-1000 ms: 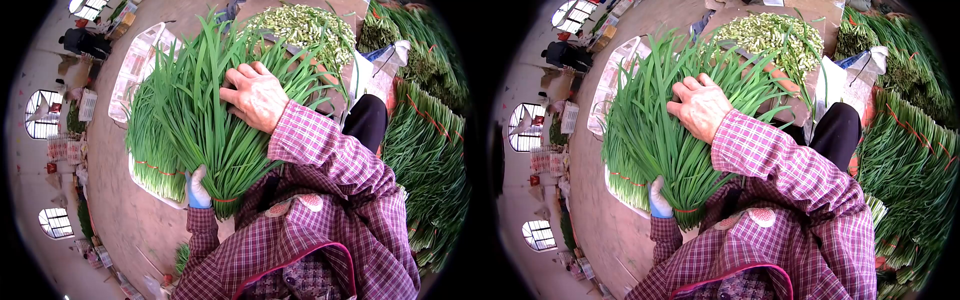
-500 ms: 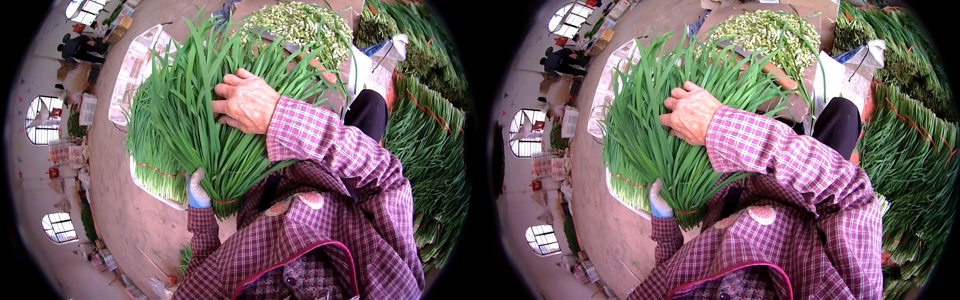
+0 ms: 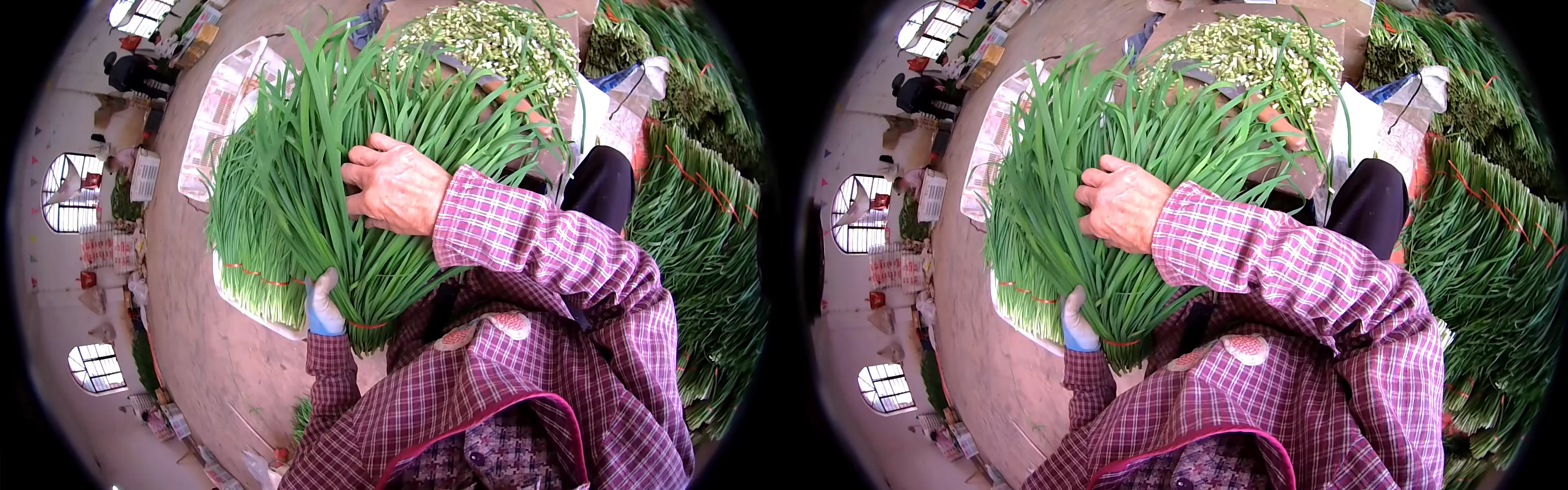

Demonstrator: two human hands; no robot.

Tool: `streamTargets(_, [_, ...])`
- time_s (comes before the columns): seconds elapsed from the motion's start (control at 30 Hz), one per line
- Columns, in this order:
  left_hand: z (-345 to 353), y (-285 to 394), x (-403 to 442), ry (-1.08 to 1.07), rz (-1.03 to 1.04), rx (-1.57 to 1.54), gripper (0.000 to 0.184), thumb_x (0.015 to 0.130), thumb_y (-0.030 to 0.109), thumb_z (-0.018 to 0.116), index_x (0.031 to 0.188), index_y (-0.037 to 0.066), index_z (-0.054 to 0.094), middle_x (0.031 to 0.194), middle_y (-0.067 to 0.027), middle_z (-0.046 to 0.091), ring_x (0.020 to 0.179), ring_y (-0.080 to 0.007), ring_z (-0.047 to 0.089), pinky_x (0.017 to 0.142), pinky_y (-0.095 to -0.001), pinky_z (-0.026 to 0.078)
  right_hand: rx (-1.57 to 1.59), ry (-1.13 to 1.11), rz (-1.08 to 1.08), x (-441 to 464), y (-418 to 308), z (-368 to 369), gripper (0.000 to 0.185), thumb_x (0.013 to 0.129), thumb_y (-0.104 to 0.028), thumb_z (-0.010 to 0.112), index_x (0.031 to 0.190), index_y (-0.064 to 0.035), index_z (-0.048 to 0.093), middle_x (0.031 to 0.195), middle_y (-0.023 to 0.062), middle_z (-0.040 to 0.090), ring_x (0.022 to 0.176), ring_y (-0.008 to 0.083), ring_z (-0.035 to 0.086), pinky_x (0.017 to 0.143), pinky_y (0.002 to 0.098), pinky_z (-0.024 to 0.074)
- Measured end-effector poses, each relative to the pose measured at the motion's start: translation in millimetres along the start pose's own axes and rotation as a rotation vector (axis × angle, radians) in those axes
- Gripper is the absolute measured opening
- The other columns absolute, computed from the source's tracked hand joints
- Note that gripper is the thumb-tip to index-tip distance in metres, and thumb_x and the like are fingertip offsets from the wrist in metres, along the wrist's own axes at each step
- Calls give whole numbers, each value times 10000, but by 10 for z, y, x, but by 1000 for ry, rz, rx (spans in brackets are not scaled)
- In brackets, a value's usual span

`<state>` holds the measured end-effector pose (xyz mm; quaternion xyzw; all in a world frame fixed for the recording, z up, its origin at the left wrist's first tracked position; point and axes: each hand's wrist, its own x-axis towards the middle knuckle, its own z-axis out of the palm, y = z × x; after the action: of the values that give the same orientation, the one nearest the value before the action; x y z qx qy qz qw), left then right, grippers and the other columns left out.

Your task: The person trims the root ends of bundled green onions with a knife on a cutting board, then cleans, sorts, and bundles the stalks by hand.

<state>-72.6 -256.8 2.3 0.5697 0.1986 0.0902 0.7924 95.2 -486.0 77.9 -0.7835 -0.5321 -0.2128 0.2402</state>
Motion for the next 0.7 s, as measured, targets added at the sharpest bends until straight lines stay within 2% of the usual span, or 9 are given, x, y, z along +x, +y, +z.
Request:
streamTargets(0.17, [144, 68, -36, 56, 6, 93, 514, 870, 166, 608, 1329, -20, 472, 1215, -109, 579, 1071, -192, 580, 948, -333, 474, -9, 15, -17, -28, -11, 68, 110, 672, -293, 691, 709, -190, 684, 866, -13, 601, 943, 181, 549, 840, 333, 411])
streamTargets(0.23, [313, 167, -81, 61, 8, 112, 508, 875, 168, 611, 1326, -22, 476, 1207, -106, 582, 1066, -186, 579, 941, -325, 474, 12, -24, -25, -43, 17, 91, 127, 668, -266, 715, 763, -196, 667, 857, -13, 564, 911, 185, 522, 821, 357, 399])
streamTargets(0.3, [521, 298, -137, 105, -5, 257, 498, 882, 168, 609, 1323, -27, 482, 1201, -102, 582, 1049, -180, 581, 937, -313, 471, -9, -5, -40, -47, 36, 89, 119, 674, -262, 706, 762, -191, 667, 819, -21, 561, 895, 181, 522, 816, 352, 404])
streamTargets(0.47, [614, 350, -60, 113, 28, 272, 472, 883, 198, 628, 1273, -48, 528, 1174, -99, 602, 1039, -176, 590, 932, -315, 472, -78, 52, -33, -42, 13, -12, 118, 654, -231, 681, 744, -162, 650, 747, -6, 543, 846, 189, 528, 809, 359, 417])
streamTargets(0.7, [755, 409, 50, 78, 130, 229, 460, 895, 205, 628, 1264, -53, 539, 1181, -110, 608, 1031, -175, 601, 936, -321, 478, -61, 54, 34, -170, -355, -568, 131, 616, -186, 627, 707, -101, 587, 712, 19, 518, 815, 208, 526, 780, 350, 430])
